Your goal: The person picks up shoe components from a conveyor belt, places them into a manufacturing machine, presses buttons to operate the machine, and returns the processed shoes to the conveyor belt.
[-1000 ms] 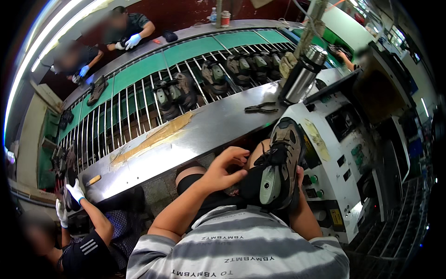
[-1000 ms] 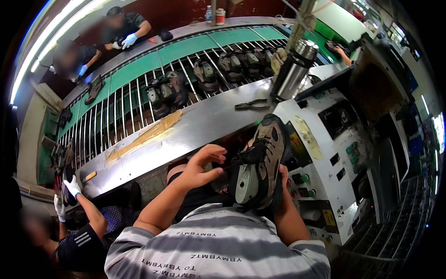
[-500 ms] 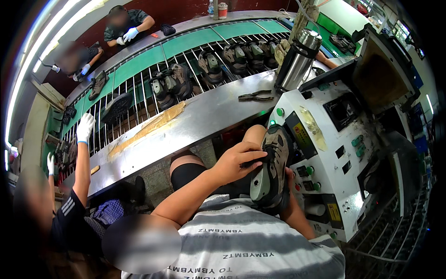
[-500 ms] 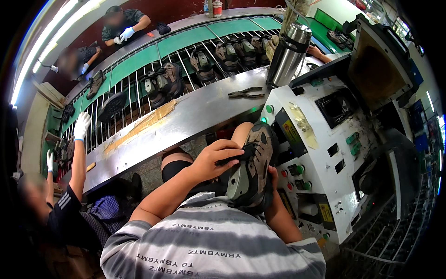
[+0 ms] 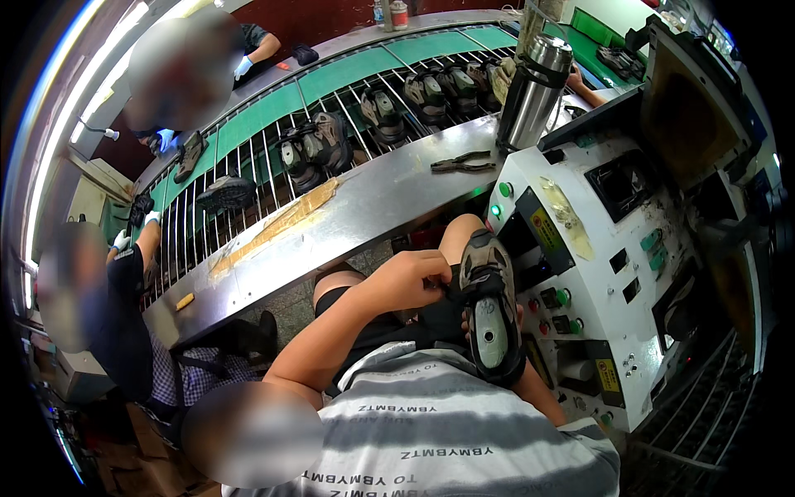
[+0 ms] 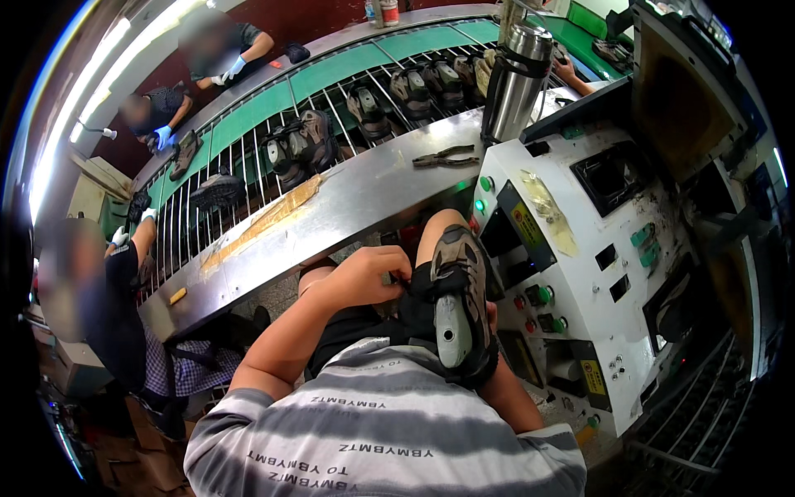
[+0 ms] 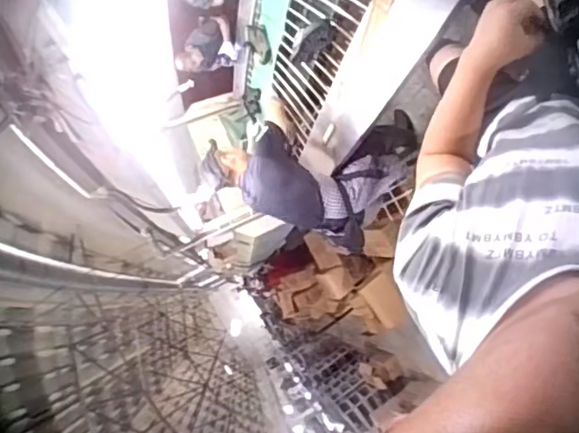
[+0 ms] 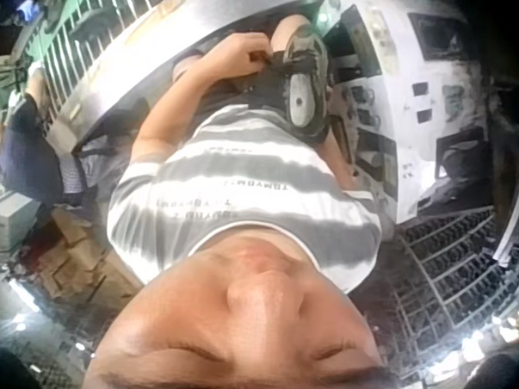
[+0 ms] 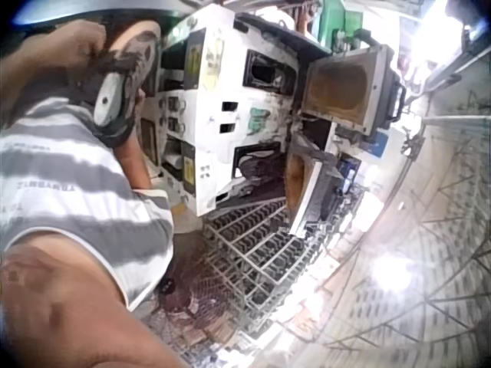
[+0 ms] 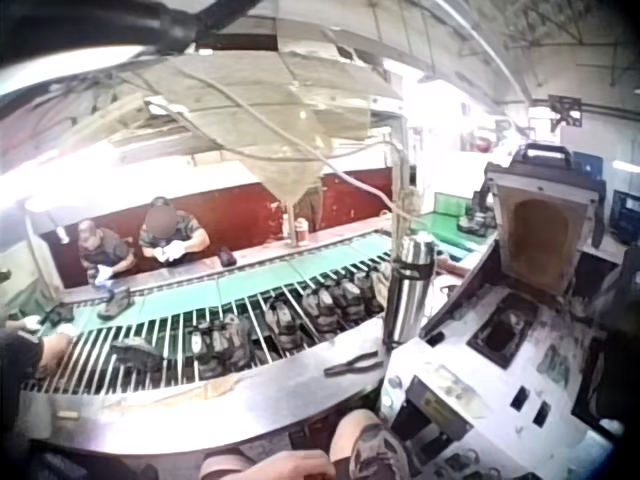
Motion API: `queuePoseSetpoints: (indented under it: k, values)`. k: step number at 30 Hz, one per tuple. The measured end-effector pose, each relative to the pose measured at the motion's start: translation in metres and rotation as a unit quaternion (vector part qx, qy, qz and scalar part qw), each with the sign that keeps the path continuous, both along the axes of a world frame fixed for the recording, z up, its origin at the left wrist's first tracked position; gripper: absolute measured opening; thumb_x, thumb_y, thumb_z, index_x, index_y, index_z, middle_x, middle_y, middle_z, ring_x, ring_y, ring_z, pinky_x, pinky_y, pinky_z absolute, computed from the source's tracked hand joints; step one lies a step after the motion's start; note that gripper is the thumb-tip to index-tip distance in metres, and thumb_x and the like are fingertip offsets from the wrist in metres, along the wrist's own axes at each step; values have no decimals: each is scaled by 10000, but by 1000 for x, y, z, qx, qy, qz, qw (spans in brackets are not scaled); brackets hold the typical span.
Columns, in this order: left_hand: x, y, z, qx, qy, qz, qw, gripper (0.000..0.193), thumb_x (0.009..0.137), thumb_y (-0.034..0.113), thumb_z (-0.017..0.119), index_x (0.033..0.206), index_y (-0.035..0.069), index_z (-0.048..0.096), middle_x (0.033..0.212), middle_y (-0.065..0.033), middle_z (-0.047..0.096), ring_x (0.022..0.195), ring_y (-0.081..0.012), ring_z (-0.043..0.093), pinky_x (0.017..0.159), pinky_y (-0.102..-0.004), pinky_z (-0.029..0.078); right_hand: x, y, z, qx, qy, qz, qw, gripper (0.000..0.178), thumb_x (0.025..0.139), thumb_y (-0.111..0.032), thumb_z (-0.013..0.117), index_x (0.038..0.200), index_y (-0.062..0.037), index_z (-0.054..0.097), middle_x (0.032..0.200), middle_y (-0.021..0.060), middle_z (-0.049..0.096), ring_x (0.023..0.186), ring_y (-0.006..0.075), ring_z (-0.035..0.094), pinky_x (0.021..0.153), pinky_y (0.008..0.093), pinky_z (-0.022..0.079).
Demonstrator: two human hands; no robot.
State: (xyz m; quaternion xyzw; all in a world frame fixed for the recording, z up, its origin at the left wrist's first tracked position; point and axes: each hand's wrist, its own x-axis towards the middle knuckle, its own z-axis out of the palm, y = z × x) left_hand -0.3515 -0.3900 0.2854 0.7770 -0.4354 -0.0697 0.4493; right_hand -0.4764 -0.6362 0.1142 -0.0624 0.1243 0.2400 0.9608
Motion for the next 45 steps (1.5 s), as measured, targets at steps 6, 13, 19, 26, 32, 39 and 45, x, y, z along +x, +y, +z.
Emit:
queuePoseSetpoints:
  k: [6,13,19,26,32,39,45]
  values:
    - [16,-7,-6,-104,246,-34,963,150,783,16,586,930,7,610,938,-67,629,841,-160,603,764,-330,509,-10,1,12,17,-33,-18,999,860,789,-718,539,1330,-51,494,1210,217,582,990,365,634,810,469,561]
    - [-1,-9,-8,-42,197,-90,975,515,721,95,711,1205,40,542,1162,-117,555,1059,-210,566,920,-351,462,-15,-6,7,1,-19,-8,1000,812,818,-713,493,1345,-94,482,1229,192,584,995,361,635,820,474,558]
    - [-25,-32,8,-40,-144,-82,985,570,592,77,756,1146,115,630,1280,-160,508,1104,-360,540,926,-414,473,-7,6,53,53,-19,-3,998,701,814,-513,552,1326,-40,493,1214,175,603,1087,313,612,931,422,520]
    - [-23,-25,-14,-83,-173,-26,981,393,620,-38,708,995,75,681,1057,-114,645,865,-299,653,749,-362,548,-10,-3,10,47,-23,15,999,863,802,-685,516,1372,-44,434,1250,212,560,1059,351,612,886,451,539]
    - [-16,-23,-9,-85,49,-32,995,277,741,-88,669,994,24,665,918,-99,683,802,-251,677,705,-308,538,-19,-11,-30,42,6,48,998,959,750,-742,565,1382,-34,424,1242,217,559,1082,357,602,920,451,524]
    - [4,-37,19,-62,193,-100,974,161,865,72,686,1008,13,640,863,-75,640,792,-158,586,710,-286,475,6,-5,64,101,10,115,988,668,794,-352,635,1363,-49,461,1277,179,578,1146,332,582,993,459,480]
    - [15,-56,2,58,142,-50,987,228,880,181,671,1013,0,631,824,-123,637,749,-168,581,710,-305,472,10,-10,66,78,-15,99,992,696,786,-352,639,1378,-46,436,1289,172,569,1159,324,573,1007,448,469]
